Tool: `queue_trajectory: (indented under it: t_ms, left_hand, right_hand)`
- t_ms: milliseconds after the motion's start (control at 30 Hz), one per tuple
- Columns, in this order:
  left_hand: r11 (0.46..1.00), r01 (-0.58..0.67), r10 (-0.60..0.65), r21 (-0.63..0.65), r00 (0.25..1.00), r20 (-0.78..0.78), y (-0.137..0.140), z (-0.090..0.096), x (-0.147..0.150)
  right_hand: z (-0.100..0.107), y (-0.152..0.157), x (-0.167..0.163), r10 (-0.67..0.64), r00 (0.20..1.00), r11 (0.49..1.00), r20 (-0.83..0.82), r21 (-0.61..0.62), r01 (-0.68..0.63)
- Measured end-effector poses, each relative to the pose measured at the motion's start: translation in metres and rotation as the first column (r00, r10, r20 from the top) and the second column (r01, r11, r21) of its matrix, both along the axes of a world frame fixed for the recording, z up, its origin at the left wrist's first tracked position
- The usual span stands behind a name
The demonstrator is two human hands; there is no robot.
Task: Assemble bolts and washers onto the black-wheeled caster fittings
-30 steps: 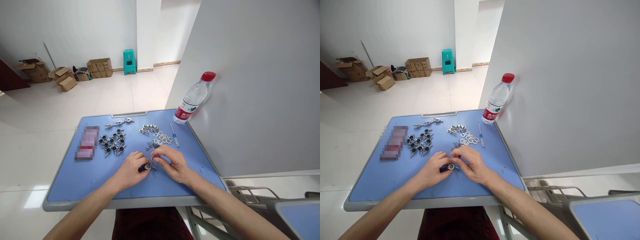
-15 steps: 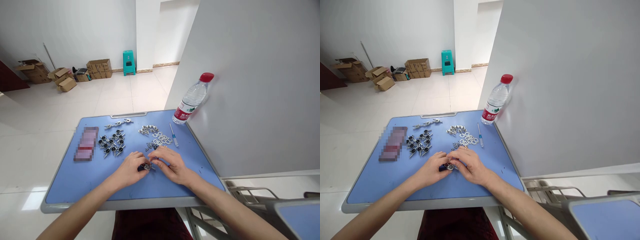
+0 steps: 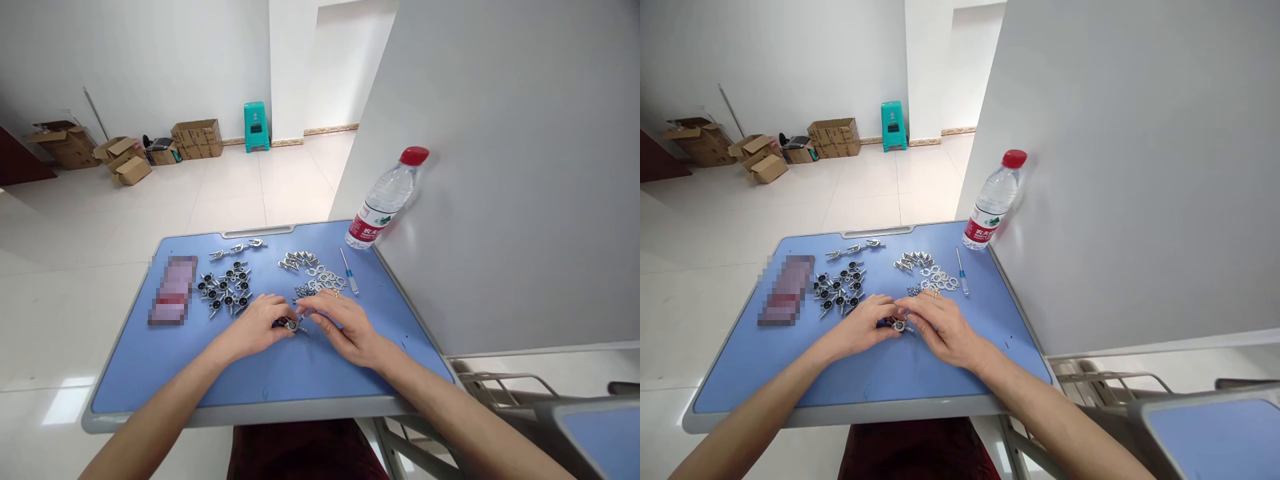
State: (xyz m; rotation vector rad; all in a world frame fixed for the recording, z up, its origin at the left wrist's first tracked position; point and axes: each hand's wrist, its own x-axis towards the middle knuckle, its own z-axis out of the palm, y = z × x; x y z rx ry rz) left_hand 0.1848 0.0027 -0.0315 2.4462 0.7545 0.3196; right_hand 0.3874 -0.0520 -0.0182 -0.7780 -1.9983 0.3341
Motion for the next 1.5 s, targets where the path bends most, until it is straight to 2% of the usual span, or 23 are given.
queue_trajectory:
  t_ms: [167, 367, 600, 700, 800, 1000, 1500]
  left_hand:
    - [0.999, -0.029, 0.029, 0.018, 1.000, -0.006, -0.005, -0.003, 0.000]
    - [0.999, -0.038, 0.038, -0.001, 0.999, 0.029, -0.006, -0.005, 0.000]
    - [0.998, -0.059, 0.059, -0.027, 0.998, 0.001, -0.008, 0.003, 0.002]
    - [0.998, -0.066, 0.065, -0.014, 0.998, -0.022, -0.010, 0.006, 0.003]
    - [0.998, -0.070, 0.070, -0.008, 0.997, -0.043, -0.011, 0.006, 0.004]
    - [0.997, -0.076, 0.076, 0.005, 0.995, -0.063, -0.010, 0.001, 0.004]
    - [0.998, -0.059, 0.059, 0.009, 0.998, -0.034, -0.009, 0.000, 0.004]
  right_hand:
    - [-0.001, 0.002, -0.001, 0.015, 1.000, 1.000, -0.023, -0.014, -0.015]
    - [-0.003, 0.004, -0.006, -0.045, 0.998, 0.999, -0.049, 0.004, 0.046]
    - [-0.006, 0.001, -0.005, -0.124, 0.991, 0.992, -0.054, -0.012, 0.124]
    - [-0.006, -0.001, -0.005, -0.143, 0.984, 0.990, -0.108, -0.038, 0.139]
    - [-0.006, -0.003, -0.006, -0.113, 0.983, 0.993, -0.142, -0.052, 0.107]
    - [-0.006, -0.003, -0.011, -0.050, 0.996, 0.998, -0.074, -0.042, 0.047]
    - [-0.006, -0.003, -0.011, -0.012, 0.997, 1.000, -0.073, -0.013, 0.011]
